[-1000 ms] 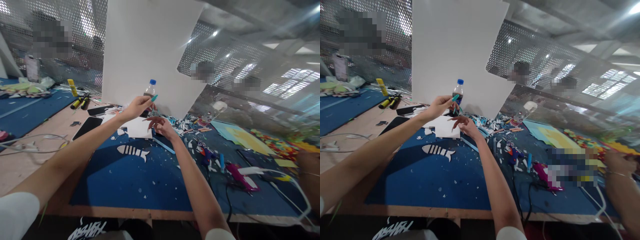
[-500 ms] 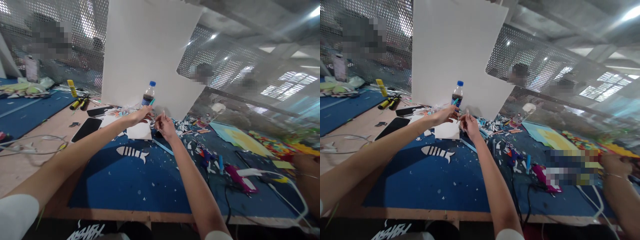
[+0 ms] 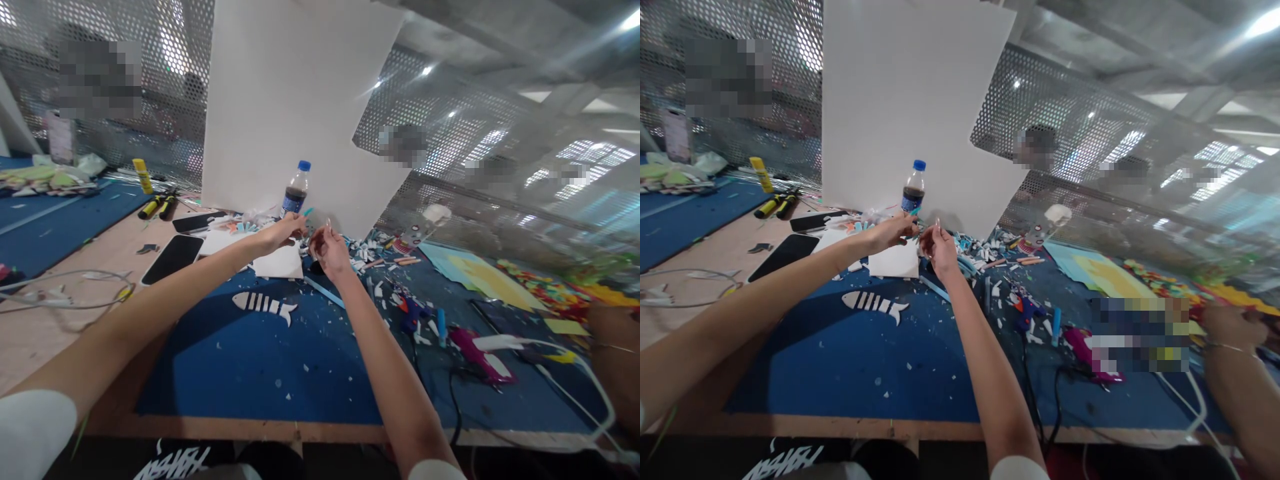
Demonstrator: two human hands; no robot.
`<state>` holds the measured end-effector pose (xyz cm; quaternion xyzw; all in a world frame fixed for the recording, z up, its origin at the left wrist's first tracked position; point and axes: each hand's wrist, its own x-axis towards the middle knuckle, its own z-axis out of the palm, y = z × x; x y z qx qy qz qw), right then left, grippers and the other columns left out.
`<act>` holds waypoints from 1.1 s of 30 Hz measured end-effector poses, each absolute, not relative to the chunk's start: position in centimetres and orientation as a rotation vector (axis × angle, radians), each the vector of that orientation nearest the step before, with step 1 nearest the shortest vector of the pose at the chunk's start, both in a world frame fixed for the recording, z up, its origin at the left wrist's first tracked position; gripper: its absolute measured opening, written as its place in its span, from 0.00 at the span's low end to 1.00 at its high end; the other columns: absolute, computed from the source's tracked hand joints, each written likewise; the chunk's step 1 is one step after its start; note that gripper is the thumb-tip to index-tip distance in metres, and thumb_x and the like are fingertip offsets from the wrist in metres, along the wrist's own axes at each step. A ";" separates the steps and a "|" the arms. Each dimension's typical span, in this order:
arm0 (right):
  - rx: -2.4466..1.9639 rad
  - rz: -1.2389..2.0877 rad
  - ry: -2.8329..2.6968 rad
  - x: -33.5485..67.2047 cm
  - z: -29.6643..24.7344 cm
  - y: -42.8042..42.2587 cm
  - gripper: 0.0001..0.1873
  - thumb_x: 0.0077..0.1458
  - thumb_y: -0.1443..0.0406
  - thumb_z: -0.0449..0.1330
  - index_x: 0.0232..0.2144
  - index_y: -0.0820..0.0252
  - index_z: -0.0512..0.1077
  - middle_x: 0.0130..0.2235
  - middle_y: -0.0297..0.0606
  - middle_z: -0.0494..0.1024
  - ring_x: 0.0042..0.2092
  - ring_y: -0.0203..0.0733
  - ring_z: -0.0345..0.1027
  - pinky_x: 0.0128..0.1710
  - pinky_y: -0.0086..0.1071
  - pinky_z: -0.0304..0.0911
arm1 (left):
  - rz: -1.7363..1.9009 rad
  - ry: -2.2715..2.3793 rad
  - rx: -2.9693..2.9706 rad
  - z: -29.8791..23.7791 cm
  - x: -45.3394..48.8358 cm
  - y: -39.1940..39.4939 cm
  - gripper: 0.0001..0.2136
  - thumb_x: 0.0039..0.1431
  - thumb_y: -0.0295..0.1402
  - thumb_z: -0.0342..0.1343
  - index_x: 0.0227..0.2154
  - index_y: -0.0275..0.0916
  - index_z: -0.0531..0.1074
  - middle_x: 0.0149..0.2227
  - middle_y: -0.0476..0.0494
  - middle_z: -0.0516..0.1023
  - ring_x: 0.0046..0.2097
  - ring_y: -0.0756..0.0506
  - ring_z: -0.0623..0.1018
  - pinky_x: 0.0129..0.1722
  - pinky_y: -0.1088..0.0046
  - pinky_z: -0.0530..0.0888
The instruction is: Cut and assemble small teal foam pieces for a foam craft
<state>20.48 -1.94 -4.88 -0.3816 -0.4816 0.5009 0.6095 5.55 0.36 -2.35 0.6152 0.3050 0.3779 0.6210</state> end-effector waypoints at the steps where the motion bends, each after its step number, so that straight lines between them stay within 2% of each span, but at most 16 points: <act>1: -0.887 1.157 -1.096 20.5 -4.8 -2.0 0.19 0.51 0.51 0.57 0.20 0.59 0.65 0.18 0.31 0.68 0.18 0.30 0.57 0.17 0.26 0.53 | 0.851 0.711 1.398 -2.1 5.5 0.1 0.08 0.58 0.37 0.48 0.35 0.39 0.60 0.30 0.49 0.67 0.32 0.52 0.67 0.30 0.74 0.61; 6: -0.927 1.147 -1.000 20.7 -4.5 -2.1 0.17 0.52 0.52 0.56 0.21 0.58 0.67 0.21 0.34 0.72 0.22 0.34 0.62 0.20 0.28 0.58 | 0.825 0.730 1.336 -1.2 5.2 -0.6 0.11 0.51 0.26 0.53 0.39 0.38 0.63 0.31 0.50 0.69 0.32 0.53 0.69 0.32 0.74 0.63; 13: -0.966 1.046 -0.879 21.4 -4.8 -1.6 0.14 0.54 0.56 0.56 0.25 0.59 0.72 0.29 0.35 0.77 0.29 0.34 0.68 0.28 0.29 0.64 | 0.872 0.756 1.311 -0.7 4.9 -0.5 0.11 0.51 0.25 0.51 0.38 0.38 0.63 0.30 0.50 0.66 0.31 0.53 0.68 0.32 0.75 0.63; 19: -0.993 0.932 -0.803 23.1 -4.6 -0.8 0.10 0.54 0.59 0.56 0.29 0.60 0.70 0.28 0.34 0.78 0.24 0.30 0.64 0.23 0.25 0.59 | 0.904 0.797 1.317 -0.5 4.7 -0.2 0.09 0.50 0.24 0.50 0.36 0.38 0.62 0.30 0.50 0.65 0.31 0.53 0.66 0.31 0.76 0.63; 22: -1.005 0.897 -0.823 23.4 -4.4 -0.7 0.09 0.51 0.60 0.58 0.28 0.61 0.70 0.23 0.31 0.75 0.22 0.28 0.62 0.20 0.24 0.56 | 0.907 0.817 1.349 -0.5 4.7 -0.1 0.09 0.50 0.24 0.50 0.35 0.38 0.61 0.31 0.49 0.65 0.31 0.53 0.66 0.31 0.75 0.62; 28: -1.073 0.879 -0.979 22.4 -4.5 -1.1 0.16 0.42 0.56 0.66 0.20 0.60 0.66 0.16 0.29 0.69 0.15 0.26 0.51 0.13 0.26 0.46 | 0.934 0.735 1.463 -1.1 4.8 0.5 0.10 0.49 0.23 0.50 0.35 0.37 0.60 0.28 0.51 0.64 0.30 0.52 0.65 0.33 0.74 0.62; 33: -1.138 0.877 -1.087 22.3 -4.9 -1.3 0.17 0.41 0.56 0.66 0.17 0.59 0.64 0.14 0.31 0.67 0.13 0.25 0.47 0.11 0.25 0.38 | 0.964 0.609 1.586 -1.8 5.0 1.1 0.11 0.49 0.22 0.50 0.37 0.36 0.60 0.28 0.51 0.65 0.31 0.52 0.66 0.35 0.73 0.62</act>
